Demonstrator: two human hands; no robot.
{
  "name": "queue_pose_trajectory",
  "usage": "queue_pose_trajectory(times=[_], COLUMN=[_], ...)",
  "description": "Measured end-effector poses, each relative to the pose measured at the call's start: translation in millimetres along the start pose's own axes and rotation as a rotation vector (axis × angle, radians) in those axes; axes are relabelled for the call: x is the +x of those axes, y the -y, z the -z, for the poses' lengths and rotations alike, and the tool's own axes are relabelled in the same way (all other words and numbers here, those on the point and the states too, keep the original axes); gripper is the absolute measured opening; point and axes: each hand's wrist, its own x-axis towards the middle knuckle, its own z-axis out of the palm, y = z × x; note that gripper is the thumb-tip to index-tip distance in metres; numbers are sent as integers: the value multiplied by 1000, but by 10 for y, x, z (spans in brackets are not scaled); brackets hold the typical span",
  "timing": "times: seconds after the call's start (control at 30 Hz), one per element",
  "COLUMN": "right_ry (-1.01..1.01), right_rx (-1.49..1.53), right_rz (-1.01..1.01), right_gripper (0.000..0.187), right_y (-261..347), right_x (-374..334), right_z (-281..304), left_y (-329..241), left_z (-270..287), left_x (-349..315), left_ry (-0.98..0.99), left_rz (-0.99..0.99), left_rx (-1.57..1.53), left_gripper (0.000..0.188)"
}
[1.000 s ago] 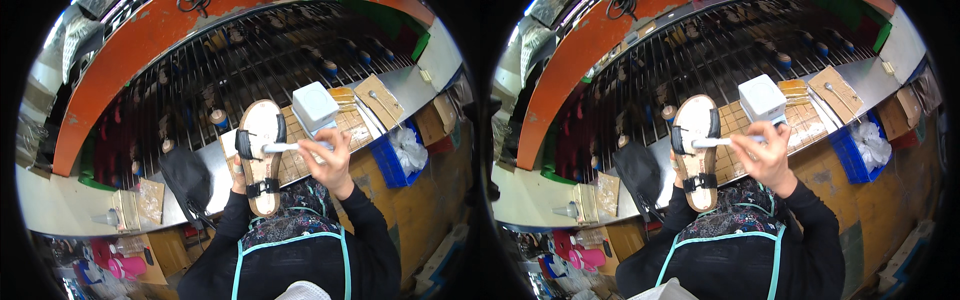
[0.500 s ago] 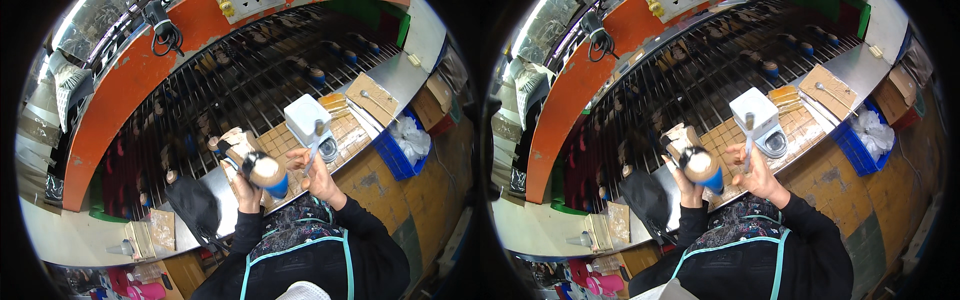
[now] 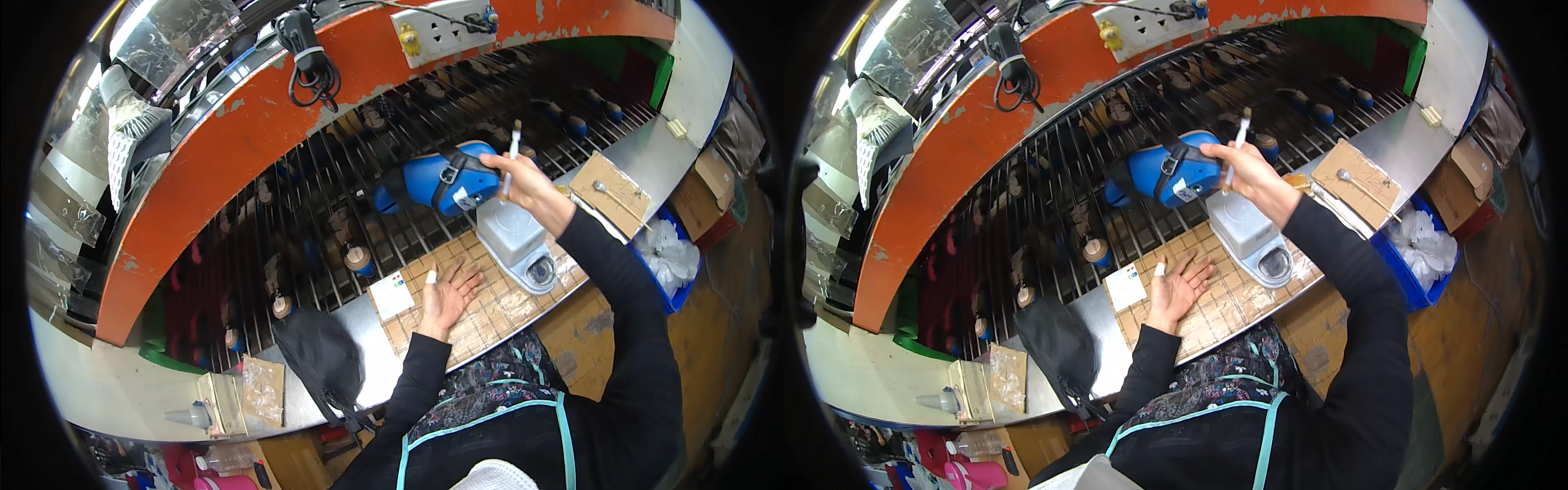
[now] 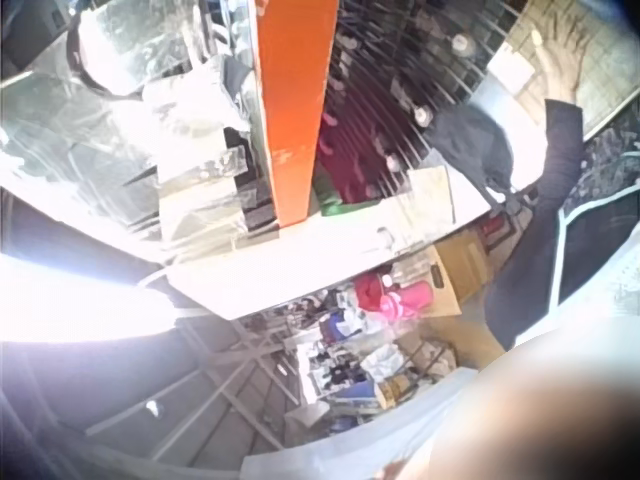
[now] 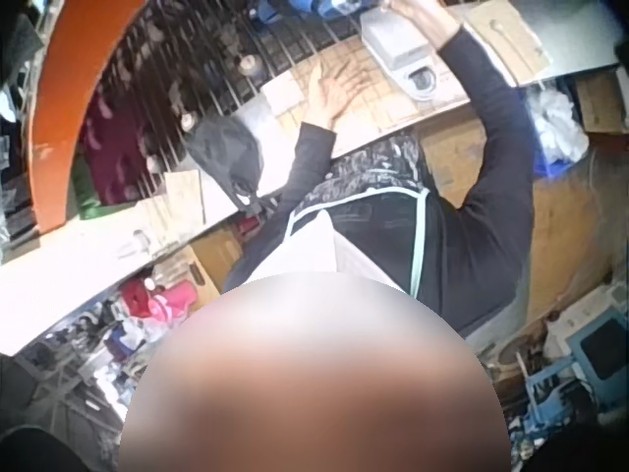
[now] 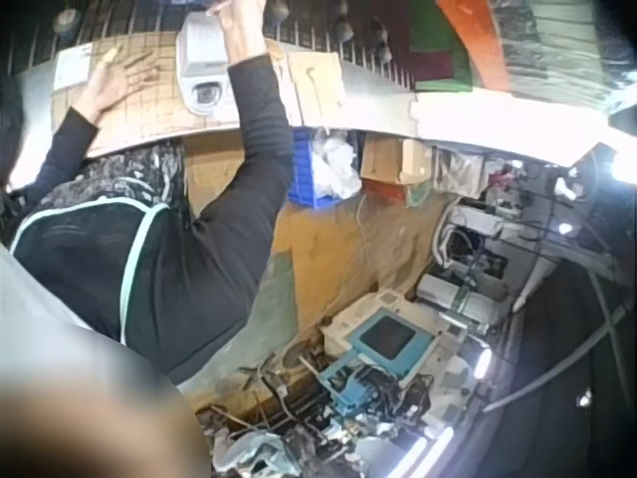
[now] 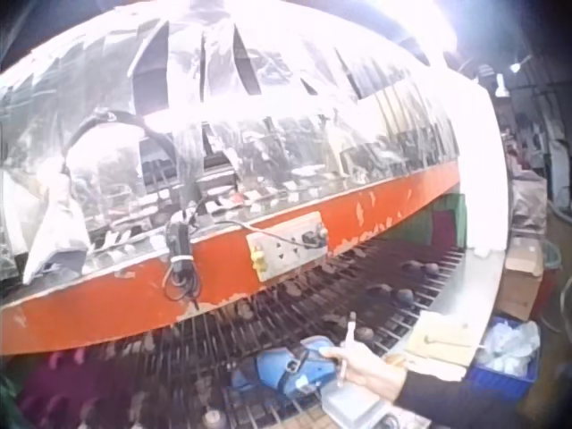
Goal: The person repeatedly applies glue to the sole and edges of a blue sandal using a small brush. They rotate the sandal to reach different areas and periodically place it on a drying rack before retrieving it to continue applying glue.
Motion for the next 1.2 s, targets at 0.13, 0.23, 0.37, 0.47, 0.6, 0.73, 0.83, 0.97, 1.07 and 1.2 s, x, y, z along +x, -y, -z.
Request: queue_pose_trajectory(times=[0.13,0.23,0.37,0.47,0.6,0.73,0.83,0.97,1.07,1.2], right_ry=[-235,-258,-10,217,288,-214,-182,-296,-291,-330], right_rx=[-483,-770,-1313,-1421,-1900,-2067,-1814,-1787,-1796,-1388], right_rz=[118,182,279,-157,91,-188,-90,81,168,341], right_gripper=[46,65,83,68,54,100,98,108,104,94], right_y=[-143,-397,-666,-615,-352,-195,-176,-162,123,492], right_x=[793,1183,1340,1505,1859,2063,2027,1917,1781,1189], right_z=[-124,-203,-155,-25,463,1254,1748,1784,1504,1105], left_y=[15,-13,-26,-21,-16,-29,-35,-29,-17,-12], left_z=[270,309,272,247,226,204,197,208,221,199], left_x=[109,103,65,55,45,36,38,50,50,20], left_ry=[234,295,277,257,244,254,255,246,229,251], left_rz=[-56,-39,-45,-49,-34,-23,-22,-27,-36,-50], left_rx=[17,-61,-60,-46,-40,-50,-27,-18,-1,33], left_gripper=[69,66,65,66,67,66,68,68,70,69])
